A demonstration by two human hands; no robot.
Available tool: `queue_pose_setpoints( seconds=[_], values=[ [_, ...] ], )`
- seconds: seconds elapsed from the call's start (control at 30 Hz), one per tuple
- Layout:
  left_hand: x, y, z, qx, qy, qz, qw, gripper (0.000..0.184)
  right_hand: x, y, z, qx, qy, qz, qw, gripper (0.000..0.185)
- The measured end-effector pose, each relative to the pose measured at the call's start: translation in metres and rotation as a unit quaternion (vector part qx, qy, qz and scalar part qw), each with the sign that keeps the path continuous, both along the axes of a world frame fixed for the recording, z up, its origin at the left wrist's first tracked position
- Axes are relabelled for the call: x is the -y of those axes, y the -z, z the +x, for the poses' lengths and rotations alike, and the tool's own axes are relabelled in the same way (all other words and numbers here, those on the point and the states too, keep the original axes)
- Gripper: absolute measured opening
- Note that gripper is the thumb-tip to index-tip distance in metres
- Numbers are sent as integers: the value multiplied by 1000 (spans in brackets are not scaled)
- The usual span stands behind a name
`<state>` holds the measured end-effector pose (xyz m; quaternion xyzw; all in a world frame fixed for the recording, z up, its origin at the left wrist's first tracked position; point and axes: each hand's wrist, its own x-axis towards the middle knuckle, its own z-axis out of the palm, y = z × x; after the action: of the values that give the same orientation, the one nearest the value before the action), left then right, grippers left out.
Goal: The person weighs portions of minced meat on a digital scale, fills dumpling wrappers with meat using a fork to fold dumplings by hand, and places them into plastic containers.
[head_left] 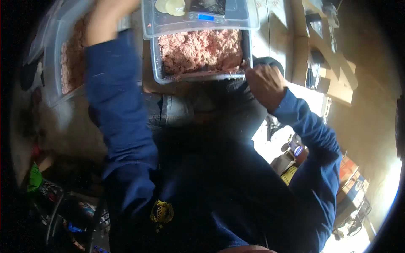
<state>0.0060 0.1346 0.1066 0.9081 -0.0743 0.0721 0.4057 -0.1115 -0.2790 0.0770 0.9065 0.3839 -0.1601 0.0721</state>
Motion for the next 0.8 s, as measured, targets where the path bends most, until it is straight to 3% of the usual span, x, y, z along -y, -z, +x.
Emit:
queue_pose_setpoints(
  seconds=[0.07, 0.13, 0.2, 0.23, 0.27, 0.33, 0.37, 0.4, 0.47, 0.5, 0.53, 0.6, 0.67, 0.73, 0.77, 0.8],
  values=[
    [87, 14, -16, -74, -38, 50, 995, 22, 8, 7, -2, 17, 7, 32, 999, 14],
    [85, 81, 2, 21, -14, 159, 987, 24, 14, 11, 4, -10, 38, 60, 997, 18],
    [97, 78, -23, 39, -34, 117, 992, 33, 10, 11, 10, 13, 59, 217, 974, 22],
    [79, 127, -7, 81, 5, 79, 994, 51, 8, 9, 18, 9, 135, 193, 972, 27],
    [75, 139, -10, 75, 8, 76, 994, 51, 3, 3, 25, 43, 168, 211, 962, 30],
    [67, 150, -5, 72, 8, 152, 986, 32, 2, 25, 30, 69, 203, 167, 962, 25],
    [64, 154, -2, 142, 12, 151, 978, 24, -1, 47, 34, 64, 230, 153, 959, 25],
    [62, 153, 1, 145, 9, 151, 978, 24, -7, 66, 41, 62, 255, 140, 955, 24],
    [59, 151, -4, 46, -50, -116, 991, 20, -18, 98, 42, 135, 234, 192, 943, 24],
    [63, 124, -15, -17, -139, -97, 985, 14, -25, 92, 42, 119, 246, 209, 939, 24],
    [68, 104, -29, -18, -127, -245, 961, 21, -30, 78, 32, 98, 263, 224, 933, 24],
    [68, 86, -52, -127, -138, -555, 810, 40, -22, 46, 27, 55, 314, 213, 924, 22],
    [67, 69, -73, -213, -109, -608, 757, 50, -15, 51, 32, 43, 320, 246, 914, 19],
    [76, 58, -87, -251, -144, -664, 689, 55, -36, 68, 36, 90, 301, 185, 931, 18],
    [79, 54, -94, -249, -142, -673, 682, 55, -41, 103, 42, 100, 314, 187, 925, 14],
    [82, 54, -101, -248, -142, -680, 675, 54, -54, 103, 43, 121, 306, 202, 922, 16]
  ],
)
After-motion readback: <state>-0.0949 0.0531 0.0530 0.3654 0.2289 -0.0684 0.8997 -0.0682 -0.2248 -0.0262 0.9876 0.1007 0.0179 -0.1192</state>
